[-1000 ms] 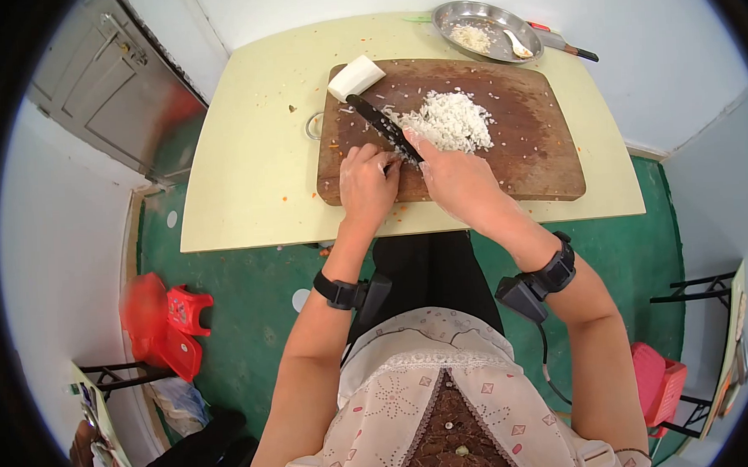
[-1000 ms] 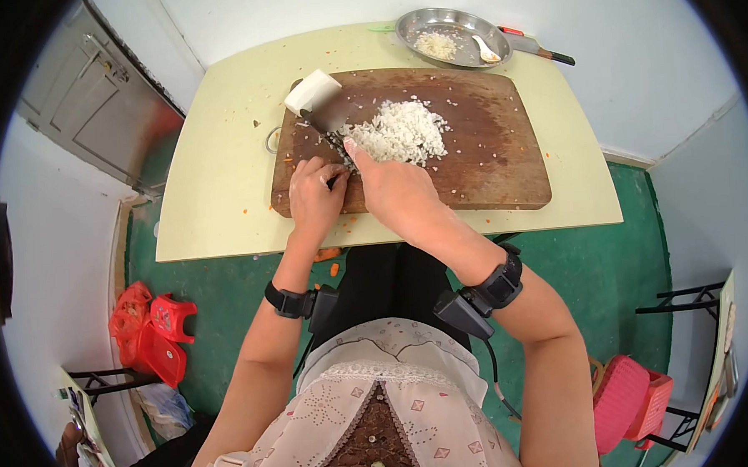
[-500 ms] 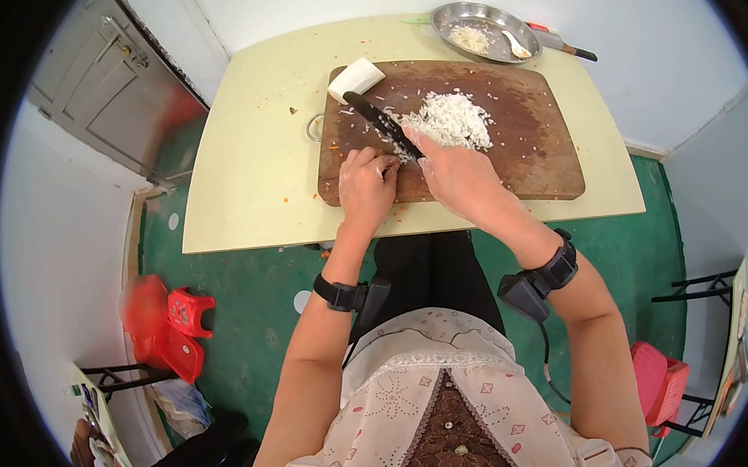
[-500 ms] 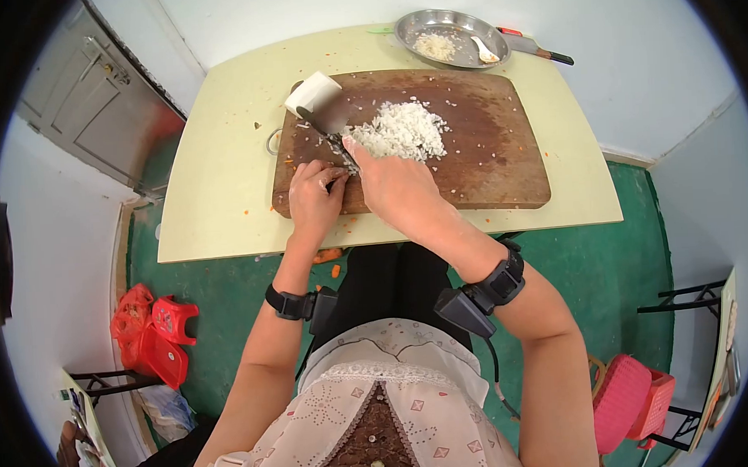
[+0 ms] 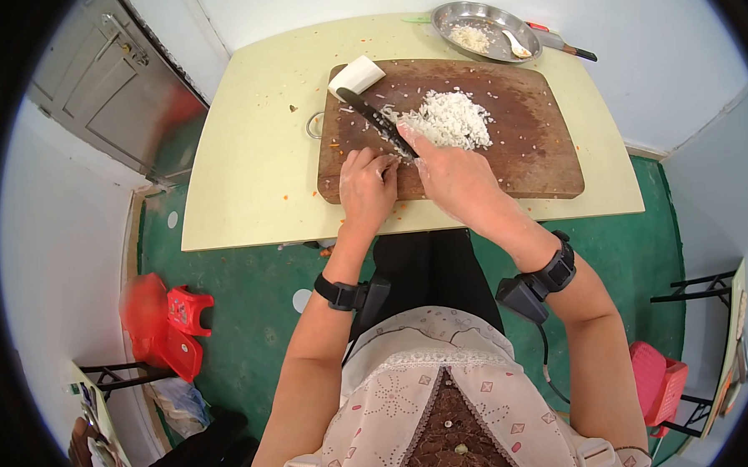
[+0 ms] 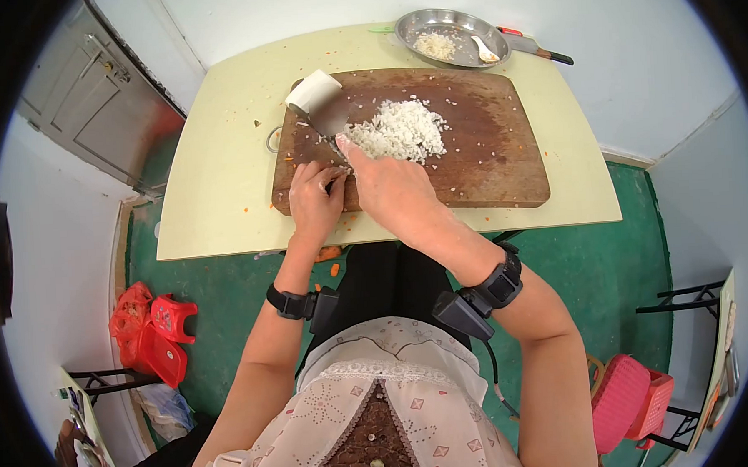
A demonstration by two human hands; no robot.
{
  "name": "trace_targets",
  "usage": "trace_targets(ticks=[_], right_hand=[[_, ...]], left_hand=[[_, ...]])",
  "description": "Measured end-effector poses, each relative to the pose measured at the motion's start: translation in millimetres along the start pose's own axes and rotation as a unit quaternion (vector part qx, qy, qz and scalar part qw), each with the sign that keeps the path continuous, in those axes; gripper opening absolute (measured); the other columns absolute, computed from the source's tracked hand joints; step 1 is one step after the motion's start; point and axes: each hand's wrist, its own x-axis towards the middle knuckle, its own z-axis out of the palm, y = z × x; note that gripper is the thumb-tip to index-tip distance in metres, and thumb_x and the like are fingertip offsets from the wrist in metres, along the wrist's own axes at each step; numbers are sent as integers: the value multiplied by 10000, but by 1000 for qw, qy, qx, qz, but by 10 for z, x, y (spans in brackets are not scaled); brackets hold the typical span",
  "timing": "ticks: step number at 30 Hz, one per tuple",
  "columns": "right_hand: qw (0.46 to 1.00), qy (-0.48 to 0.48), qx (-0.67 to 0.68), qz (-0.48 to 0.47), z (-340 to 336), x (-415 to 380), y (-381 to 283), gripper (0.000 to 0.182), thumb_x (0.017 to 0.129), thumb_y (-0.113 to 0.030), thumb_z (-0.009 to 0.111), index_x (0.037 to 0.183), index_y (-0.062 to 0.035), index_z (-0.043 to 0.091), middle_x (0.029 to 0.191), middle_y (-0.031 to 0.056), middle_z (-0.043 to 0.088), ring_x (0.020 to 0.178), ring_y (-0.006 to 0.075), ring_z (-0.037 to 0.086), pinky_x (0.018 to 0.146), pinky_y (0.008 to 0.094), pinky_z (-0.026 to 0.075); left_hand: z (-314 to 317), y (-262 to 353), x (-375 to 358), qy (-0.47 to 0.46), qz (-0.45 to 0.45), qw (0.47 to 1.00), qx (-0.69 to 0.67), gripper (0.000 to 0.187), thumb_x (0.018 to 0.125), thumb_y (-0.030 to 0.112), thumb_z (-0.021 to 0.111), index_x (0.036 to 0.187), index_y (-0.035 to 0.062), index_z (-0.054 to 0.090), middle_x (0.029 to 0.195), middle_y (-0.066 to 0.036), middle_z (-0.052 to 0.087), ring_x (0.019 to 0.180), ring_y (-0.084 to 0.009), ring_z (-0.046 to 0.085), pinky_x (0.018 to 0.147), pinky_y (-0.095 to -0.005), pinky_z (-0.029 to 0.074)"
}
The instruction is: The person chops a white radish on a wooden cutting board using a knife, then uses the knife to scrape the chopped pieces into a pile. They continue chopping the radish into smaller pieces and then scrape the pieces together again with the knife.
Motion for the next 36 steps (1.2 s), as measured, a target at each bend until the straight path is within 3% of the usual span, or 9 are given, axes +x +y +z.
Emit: trace_targets(ticks=[6, 11, 12, 14, 18, 24, 28, 34, 36], right_hand=[[997, -59, -17, 35, 66, 33, -13, 498, 888, -159, 495, 1373, -187, 385, 683, 183, 612, 648, 365, 607, 608, 464, 486], [997, 63, 27, 29, -72, -9, 199, 467, 882, -125, 455, 1347, -115, 407, 706, 189, 618, 567, 306, 609, 584, 409, 498], [994, 97, 38, 31, -106, -28, 285, 463, 887, -128, 459, 1346, -112, 406, 705, 187, 615, 539, 282, 605, 575, 392, 497], [961, 68, 235, 131, -218, -67, 459, 448, 894, -122, 475, 1335, -92, 409, 677, 142, 587, 487, 213, 565, 528, 350, 481], [820, 61, 518, 237, -141, -196, 881, 409, 904, -109, 493, 1305, -64, 425, 633, 37, 503, 455, 109, 487, 456, 287, 435], [780, 70, 560, 271, -53, -423, 1082, 382, 911, -110, 479, 1287, -60, 429, 634, 17, 486, 445, 96, 461, 420, 264, 398], [790, 77, 554, 251, -71, -498, 1077, 396, 911, -115, 486, 1296, -51, 414, 632, 16, 485, 446, 94, 457, 422, 263, 394], [816, 58, 534, 211, -44, -390, 856, 493, 909, -125, 495, 1374, -63, 345, 632, 37, 496, 455, 100, 461, 441, 277, 409], [862, 24, 469, 192, -86, -347, 683, 506, 901, -137, 504, 1375, -71, 340, 664, 86, 547, 497, 164, 524, 495, 316, 443]], left_hand=[[-44, -47, -31, 44, -26, 998, -48, 78, 701, -15, 663, 774, 14, 659, 786, -96, 592, 733, -268, 565, 685, -349, 446], [-15, -85, 15, 22, -185, 972, -144, 212, 726, -15, 631, 936, 10, 650, 963, -125, 590, 859, -302, 579, 838, -362, 451], [-2, -126, 61, 5, -154, 983, -105, 251, 738, -13, 617, 988, 8, 634, 1012, -134, 576, 913, -311, 563, 868, -366, 441], [29, -241, 244, -25, -93, 995, -23, 331, 761, -10, 588, 1092, 4, 600, 1110, -153, 548, 1023, -329, 531, 928, -375, 421], [76, -388, 784, -240, 34, 970, 30, 402, 789, -52, 484, 1182, -3, 551, 1248, -182, 492, 1185, -352, 429, 1004, -401, 374], [367, -450, 973, -363, 68, 929, 35, 431, 751, -81, 435, 1151, -8, 578, 1202, -170, 520, 1141, -356, 458, 994, -398, 379], [214, -364, 866, -371, 92, 924, 26, 407, 743, -77, 462, 1117, 1, 603, 1136, -155, 553, 1096, -341, 490, 958, -393, 407], [-118, -278, 671, -367, 20, 929, 35, 425, 743, -53, 536, 1163, 4, 569, 1102, -158, 570, 1068, -332, 508, 919, -388, 429], [-222, -196, 598, -326, -38, 945, 7, 479, 747, -36, 579, 1221, 3, 517, 1057, -162, 587, 973, -322, 555, 875, -370, 451]])
